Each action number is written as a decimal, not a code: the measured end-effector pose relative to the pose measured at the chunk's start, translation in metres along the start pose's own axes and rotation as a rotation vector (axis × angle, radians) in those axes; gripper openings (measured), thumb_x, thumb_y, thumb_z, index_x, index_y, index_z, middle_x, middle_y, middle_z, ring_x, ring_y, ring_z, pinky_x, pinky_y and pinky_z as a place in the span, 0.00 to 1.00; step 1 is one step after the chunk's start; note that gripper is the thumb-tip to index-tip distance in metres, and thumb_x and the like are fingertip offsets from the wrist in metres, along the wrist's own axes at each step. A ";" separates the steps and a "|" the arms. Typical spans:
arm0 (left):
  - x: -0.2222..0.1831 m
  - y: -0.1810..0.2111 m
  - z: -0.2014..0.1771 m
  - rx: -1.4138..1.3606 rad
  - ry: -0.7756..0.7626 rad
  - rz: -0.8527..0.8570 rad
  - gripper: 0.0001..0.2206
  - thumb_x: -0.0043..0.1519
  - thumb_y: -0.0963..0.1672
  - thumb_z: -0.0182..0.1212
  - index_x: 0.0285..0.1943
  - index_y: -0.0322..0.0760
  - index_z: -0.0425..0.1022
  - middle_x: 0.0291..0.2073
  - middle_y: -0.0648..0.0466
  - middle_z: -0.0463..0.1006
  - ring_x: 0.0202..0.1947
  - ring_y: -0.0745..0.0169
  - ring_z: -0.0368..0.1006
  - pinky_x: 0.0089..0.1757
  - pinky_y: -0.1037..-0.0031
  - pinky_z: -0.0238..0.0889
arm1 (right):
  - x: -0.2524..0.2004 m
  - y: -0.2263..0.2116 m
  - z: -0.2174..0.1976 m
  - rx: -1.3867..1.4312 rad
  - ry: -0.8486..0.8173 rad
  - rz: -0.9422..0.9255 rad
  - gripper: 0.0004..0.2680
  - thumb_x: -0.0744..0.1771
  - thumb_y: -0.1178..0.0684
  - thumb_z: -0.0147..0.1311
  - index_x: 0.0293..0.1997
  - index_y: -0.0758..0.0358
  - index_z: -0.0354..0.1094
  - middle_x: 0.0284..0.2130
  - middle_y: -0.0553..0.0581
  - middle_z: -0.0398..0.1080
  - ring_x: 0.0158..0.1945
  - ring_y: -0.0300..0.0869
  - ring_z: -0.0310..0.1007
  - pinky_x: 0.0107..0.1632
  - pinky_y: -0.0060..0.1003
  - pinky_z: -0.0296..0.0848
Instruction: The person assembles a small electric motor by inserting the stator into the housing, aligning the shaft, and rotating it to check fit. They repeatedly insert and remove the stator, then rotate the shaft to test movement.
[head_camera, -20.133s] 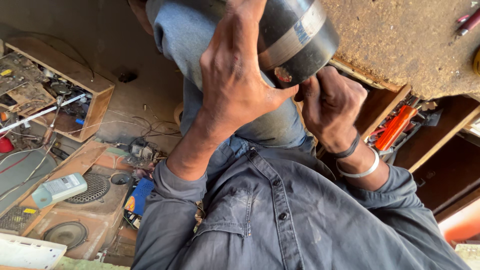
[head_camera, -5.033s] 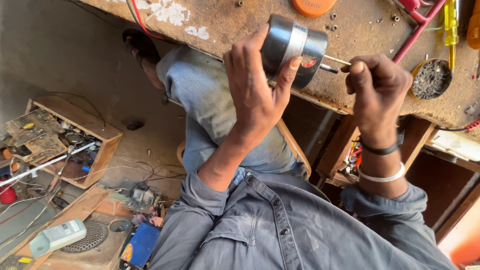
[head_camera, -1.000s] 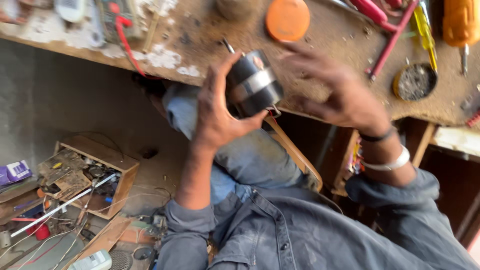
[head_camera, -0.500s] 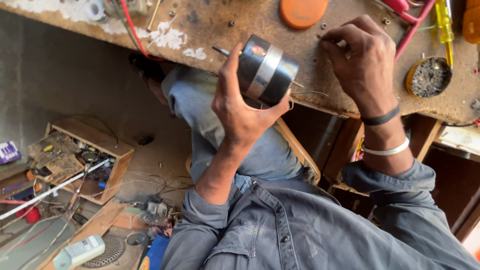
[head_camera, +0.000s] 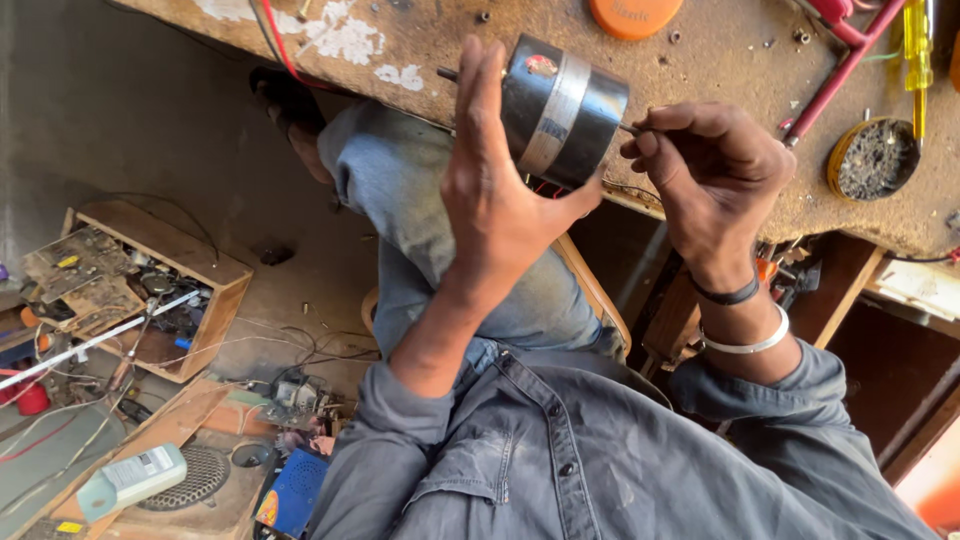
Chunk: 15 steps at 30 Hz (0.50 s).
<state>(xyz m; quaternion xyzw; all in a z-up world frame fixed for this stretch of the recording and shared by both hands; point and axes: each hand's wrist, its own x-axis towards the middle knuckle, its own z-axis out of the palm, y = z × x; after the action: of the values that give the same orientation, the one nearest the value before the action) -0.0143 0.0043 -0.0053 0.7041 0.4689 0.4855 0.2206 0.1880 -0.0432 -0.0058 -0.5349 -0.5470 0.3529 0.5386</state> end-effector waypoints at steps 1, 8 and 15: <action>0.002 -0.002 -0.004 -0.018 -0.041 0.004 0.51 0.53 0.48 0.83 0.79 0.38 0.45 0.73 0.37 0.56 0.71 0.38 0.61 0.66 0.63 0.67 | 0.001 0.004 0.000 0.012 0.002 -0.005 0.03 0.74 0.65 0.61 0.52 0.74 0.72 0.40 0.62 0.76 0.43 0.41 0.81 0.46 0.31 0.83; -0.001 -0.008 -0.006 -0.080 -0.131 -0.112 0.51 0.54 0.51 0.86 0.80 0.40 0.48 0.69 0.47 0.65 0.67 0.51 0.71 0.63 0.69 0.71 | 0.009 0.014 -0.002 0.257 -0.068 0.027 0.04 0.73 0.61 0.61 0.52 0.71 0.73 0.40 0.61 0.76 0.41 0.41 0.81 0.41 0.30 0.81; -0.002 -0.015 -0.004 -0.068 -0.088 -0.070 0.48 0.52 0.54 0.85 0.75 0.41 0.53 0.63 0.50 0.69 0.62 0.53 0.72 0.60 0.69 0.72 | 0.013 0.021 0.007 0.682 -0.008 0.381 0.05 0.70 0.59 0.60 0.50 0.66 0.74 0.38 0.60 0.77 0.39 0.40 0.80 0.38 0.29 0.78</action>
<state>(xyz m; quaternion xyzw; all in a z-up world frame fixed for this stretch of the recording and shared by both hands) -0.0246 0.0090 -0.0164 0.7002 0.4661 0.4617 0.2816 0.1875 -0.0255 -0.0241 -0.4156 -0.2913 0.6103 0.6083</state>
